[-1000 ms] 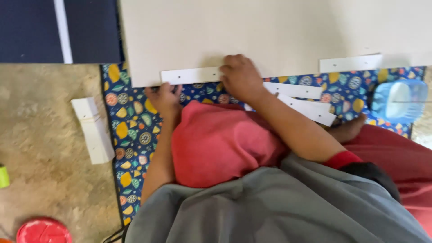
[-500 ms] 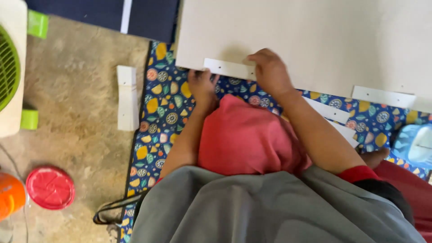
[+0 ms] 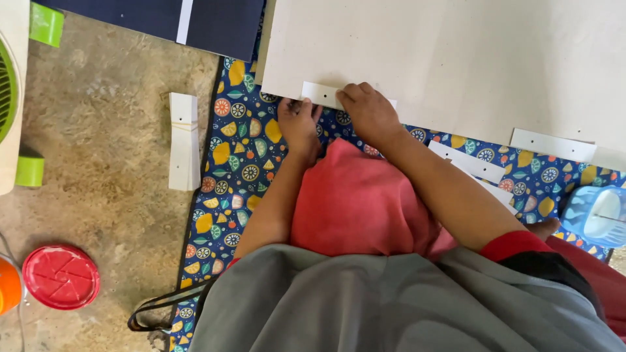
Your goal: Assembling cardboard components by applying glue to small strips and attaching them to a larger board to create a structure.
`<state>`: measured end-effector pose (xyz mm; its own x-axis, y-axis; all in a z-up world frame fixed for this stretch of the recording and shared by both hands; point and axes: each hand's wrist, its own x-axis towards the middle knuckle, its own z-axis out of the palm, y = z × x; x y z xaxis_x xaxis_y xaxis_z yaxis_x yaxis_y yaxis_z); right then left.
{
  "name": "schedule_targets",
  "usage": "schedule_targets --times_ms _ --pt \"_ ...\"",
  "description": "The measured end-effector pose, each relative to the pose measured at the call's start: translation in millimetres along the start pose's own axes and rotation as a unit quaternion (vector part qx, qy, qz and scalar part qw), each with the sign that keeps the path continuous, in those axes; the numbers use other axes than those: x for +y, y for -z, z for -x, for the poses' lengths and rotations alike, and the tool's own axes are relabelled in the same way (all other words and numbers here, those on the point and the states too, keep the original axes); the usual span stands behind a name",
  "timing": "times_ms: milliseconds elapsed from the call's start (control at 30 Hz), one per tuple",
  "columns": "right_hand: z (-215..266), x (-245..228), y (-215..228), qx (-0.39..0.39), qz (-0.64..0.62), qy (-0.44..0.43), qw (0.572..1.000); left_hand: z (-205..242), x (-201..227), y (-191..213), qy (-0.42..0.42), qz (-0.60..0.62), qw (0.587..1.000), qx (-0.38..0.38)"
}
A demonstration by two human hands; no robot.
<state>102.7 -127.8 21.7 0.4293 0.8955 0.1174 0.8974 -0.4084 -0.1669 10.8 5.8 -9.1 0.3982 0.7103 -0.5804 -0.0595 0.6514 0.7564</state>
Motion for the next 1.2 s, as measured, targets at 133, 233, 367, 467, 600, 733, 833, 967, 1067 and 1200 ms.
schedule_targets --times_ms 133,233,367,467,600,733,833,967,1067,1200 --pt "-13 -4 -8 -0.024 0.016 -0.029 0.999 -9 -9 6 0.007 0.012 1.0 0.003" --pt "-23 -2 -28 -0.012 0.024 -0.116 0.993 -24 -22 8 -0.001 -0.019 1.0 0.002" --pt "-26 -10 -36 0.003 0.006 -0.077 0.997 -32 -28 14 -0.018 -0.048 0.998 0.036" --pt "-27 -10 -46 0.017 0.023 -0.054 0.998 -49 -36 21 -0.013 -0.071 0.997 0.038" --pt "-33 -16 -56 0.024 0.009 -0.087 0.996 -53 -33 25 0.0 -0.082 0.995 0.051" --pt "-28 -23 -50 0.036 0.04 -0.075 0.996 -50 -36 25 -0.019 -0.086 0.994 0.059" --pt "-36 -22 -68 0.026 0.064 -0.067 0.995 -52 -36 23 -0.081 -0.211 0.973 0.05" --pt "-33 -20 -57 -0.043 0.032 -0.071 0.996 -58 -33 31 -0.022 -0.097 0.994 0.043" --pt "-19 0 -37 -0.047 -0.084 -0.093 0.991 -49 -27 28 -0.006 -0.07 0.998 -0.007" --pt "5 32 16 -0.01 -0.59 -0.342 0.731 -56 -40 59 -0.079 -0.098 0.982 -0.137"
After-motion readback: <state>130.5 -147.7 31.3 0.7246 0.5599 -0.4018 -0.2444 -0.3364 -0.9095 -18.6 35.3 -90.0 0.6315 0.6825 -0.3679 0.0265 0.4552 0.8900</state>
